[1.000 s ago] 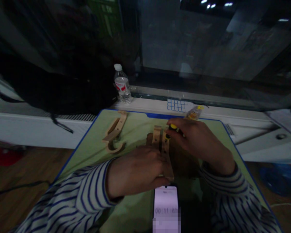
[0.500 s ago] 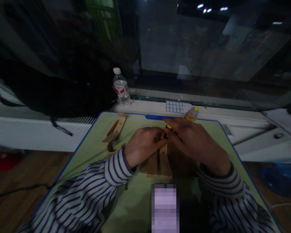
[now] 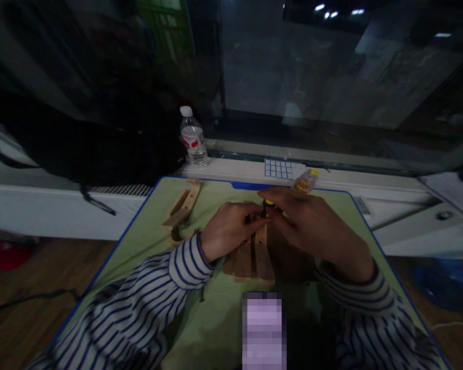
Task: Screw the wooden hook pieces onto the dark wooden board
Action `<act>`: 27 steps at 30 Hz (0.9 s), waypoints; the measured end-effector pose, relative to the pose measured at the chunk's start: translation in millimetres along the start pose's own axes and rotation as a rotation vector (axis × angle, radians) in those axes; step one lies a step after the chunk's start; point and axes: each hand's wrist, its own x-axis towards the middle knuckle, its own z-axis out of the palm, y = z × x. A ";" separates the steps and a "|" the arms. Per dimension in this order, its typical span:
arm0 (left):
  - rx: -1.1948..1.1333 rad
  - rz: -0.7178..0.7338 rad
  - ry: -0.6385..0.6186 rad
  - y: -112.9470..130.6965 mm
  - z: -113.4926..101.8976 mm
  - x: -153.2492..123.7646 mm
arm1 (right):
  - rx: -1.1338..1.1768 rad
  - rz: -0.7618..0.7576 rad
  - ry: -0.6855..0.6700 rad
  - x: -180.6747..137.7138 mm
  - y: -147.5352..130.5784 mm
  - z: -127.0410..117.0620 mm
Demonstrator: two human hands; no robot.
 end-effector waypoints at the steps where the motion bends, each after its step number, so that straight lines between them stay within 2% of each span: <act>1: -0.001 -0.004 0.002 0.0 0.3 -0.2 | 0.004 -0.001 0.002 0.0 -0.1 -0.4; 9: 0.012 -0.038 0.065 2.6 5.6 -1.3 | 0.005 0.022 0.035 -0.4 1.1 0.7; 16: -0.071 -0.026 0.024 -5.2 9.0 0.0 | -0.035 0.062 0.017 0.5 1.1 -1.0; 22: -0.197 0.043 -0.069 -6.5 5.8 1.8 | -0.099 0.094 0.009 2.0 -0.3 -2.3; 27: -0.063 0.007 -0.015 -2.0 5.2 0.6 | -0.108 0.106 0.001 1.6 0.0 -1.8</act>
